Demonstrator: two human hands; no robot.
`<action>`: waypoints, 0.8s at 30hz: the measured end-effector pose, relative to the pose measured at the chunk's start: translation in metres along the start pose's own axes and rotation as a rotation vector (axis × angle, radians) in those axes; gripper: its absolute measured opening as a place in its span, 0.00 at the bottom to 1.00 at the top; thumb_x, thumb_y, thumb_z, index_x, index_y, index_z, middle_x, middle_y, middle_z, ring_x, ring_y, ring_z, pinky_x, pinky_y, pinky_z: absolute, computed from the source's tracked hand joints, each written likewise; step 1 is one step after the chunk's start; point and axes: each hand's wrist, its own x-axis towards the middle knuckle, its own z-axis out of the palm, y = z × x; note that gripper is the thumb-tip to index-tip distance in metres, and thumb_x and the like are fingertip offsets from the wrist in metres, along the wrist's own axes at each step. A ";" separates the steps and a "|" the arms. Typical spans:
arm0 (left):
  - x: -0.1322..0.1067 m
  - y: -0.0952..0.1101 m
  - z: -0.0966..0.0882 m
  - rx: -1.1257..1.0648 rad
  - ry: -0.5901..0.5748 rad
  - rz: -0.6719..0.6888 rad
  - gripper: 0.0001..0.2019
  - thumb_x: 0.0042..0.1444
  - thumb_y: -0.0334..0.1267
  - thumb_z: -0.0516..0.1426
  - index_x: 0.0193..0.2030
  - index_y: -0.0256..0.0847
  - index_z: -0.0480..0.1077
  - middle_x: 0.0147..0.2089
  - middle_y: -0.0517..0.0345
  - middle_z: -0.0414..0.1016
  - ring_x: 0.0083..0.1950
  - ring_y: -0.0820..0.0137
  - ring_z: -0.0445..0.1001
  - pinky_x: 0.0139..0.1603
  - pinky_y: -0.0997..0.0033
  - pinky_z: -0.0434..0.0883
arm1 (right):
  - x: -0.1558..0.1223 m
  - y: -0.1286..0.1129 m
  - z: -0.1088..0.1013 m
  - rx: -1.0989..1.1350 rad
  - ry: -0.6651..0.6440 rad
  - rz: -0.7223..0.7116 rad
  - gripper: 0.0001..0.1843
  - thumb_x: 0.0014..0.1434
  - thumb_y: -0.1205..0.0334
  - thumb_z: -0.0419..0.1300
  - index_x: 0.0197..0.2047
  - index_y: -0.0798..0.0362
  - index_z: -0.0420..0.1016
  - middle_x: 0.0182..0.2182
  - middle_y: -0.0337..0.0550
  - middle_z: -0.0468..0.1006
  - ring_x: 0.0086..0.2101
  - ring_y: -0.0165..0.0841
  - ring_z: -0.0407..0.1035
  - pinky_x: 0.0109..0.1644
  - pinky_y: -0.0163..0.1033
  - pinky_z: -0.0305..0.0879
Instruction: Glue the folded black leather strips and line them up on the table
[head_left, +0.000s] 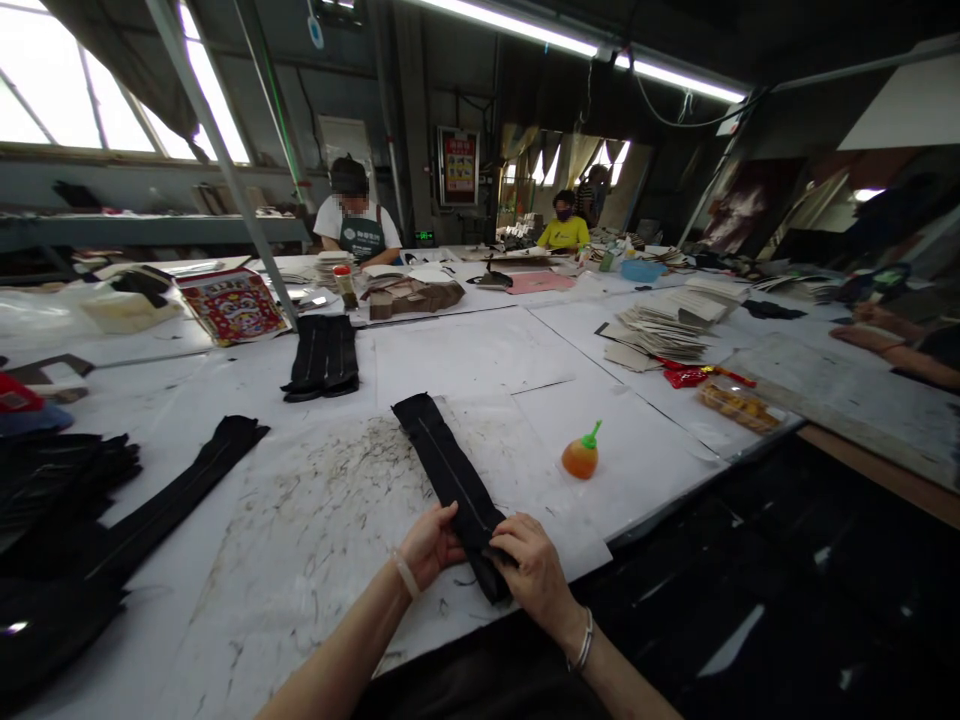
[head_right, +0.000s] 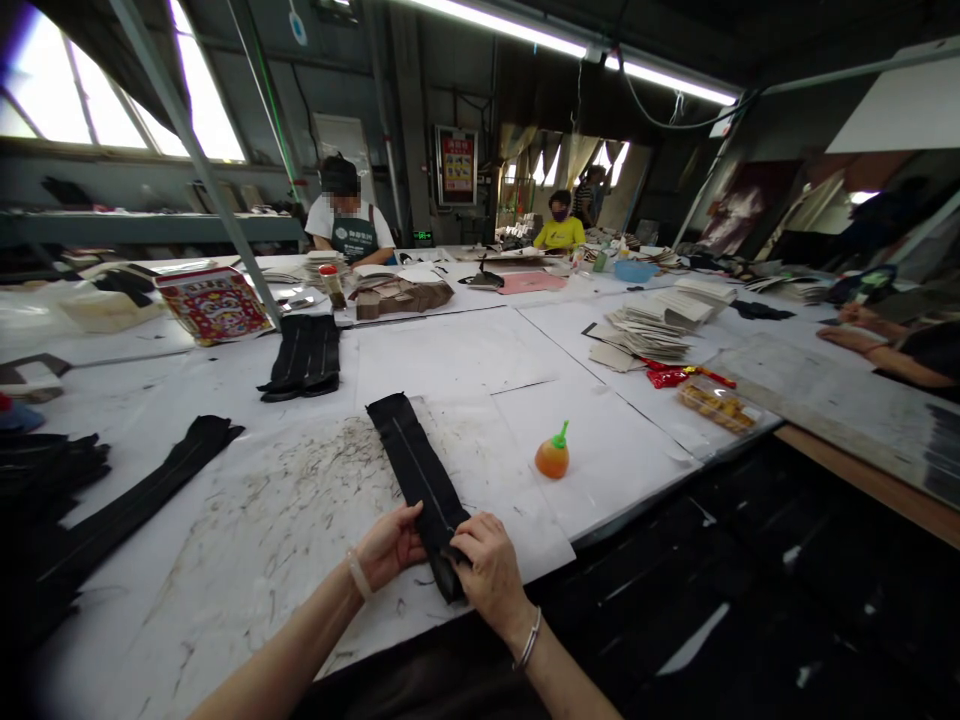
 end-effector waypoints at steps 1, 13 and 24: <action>0.000 0.000 0.000 -0.015 0.013 -0.001 0.05 0.62 0.35 0.51 0.44 0.39 0.63 0.31 0.54 0.78 0.26 0.67 0.77 0.27 0.68 0.74 | 0.001 0.001 0.002 0.017 0.040 0.070 0.05 0.55 0.69 0.61 0.29 0.51 0.76 0.30 0.44 0.77 0.36 0.39 0.70 0.45 0.45 0.67; -0.010 -0.025 0.018 0.001 0.043 0.105 0.23 0.42 0.23 0.64 0.46 0.39 0.67 0.31 0.59 0.78 0.27 0.68 0.77 0.25 0.74 0.71 | 0.010 0.006 0.021 0.096 0.288 0.448 0.12 0.51 0.59 0.63 0.20 0.51 0.68 0.20 0.39 0.70 0.24 0.34 0.65 0.30 0.37 0.61; -0.008 -0.008 0.036 -0.252 -0.014 0.081 0.11 0.50 0.20 0.59 0.39 0.34 0.70 0.33 0.53 0.80 0.29 0.69 0.79 0.29 0.74 0.75 | -0.026 -0.010 -0.008 0.229 0.588 0.536 0.15 0.53 0.47 0.62 0.34 0.50 0.71 0.41 0.49 0.75 0.44 0.46 0.70 0.49 0.49 0.66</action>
